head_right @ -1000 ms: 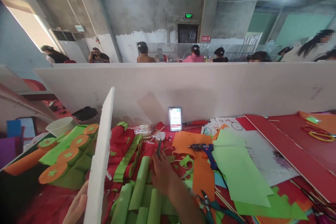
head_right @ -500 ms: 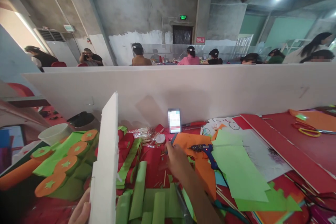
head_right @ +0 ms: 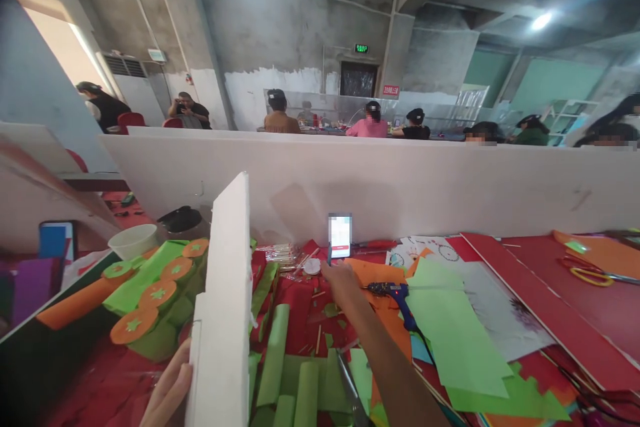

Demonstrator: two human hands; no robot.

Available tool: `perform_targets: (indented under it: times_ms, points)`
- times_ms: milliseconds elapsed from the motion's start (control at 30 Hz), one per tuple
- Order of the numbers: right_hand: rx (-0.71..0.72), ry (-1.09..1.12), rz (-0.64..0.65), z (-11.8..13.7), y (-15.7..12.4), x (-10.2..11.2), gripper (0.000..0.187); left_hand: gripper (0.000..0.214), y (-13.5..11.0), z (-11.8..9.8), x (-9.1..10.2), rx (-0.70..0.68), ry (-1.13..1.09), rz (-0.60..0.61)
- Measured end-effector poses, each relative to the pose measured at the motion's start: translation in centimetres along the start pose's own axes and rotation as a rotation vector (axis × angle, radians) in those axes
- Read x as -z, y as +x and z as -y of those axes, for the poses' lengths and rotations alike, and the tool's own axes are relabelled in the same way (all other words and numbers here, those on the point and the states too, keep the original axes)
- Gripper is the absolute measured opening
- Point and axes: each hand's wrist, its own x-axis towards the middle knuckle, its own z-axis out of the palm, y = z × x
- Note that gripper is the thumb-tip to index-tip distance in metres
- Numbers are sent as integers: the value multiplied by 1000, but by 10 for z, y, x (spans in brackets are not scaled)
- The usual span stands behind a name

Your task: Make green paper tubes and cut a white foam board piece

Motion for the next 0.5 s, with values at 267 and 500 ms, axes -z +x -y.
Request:
perform_targets:
  times_ms: [267, 500]
  points:
    - [26, 442, -176, -4, -16, 8, 6, 55, 13, 6, 1, 68, 35, 83]
    - [23, 763, -299, -3, -40, 22, 25, 56, 19, 14, 3, 90, 60, 160]
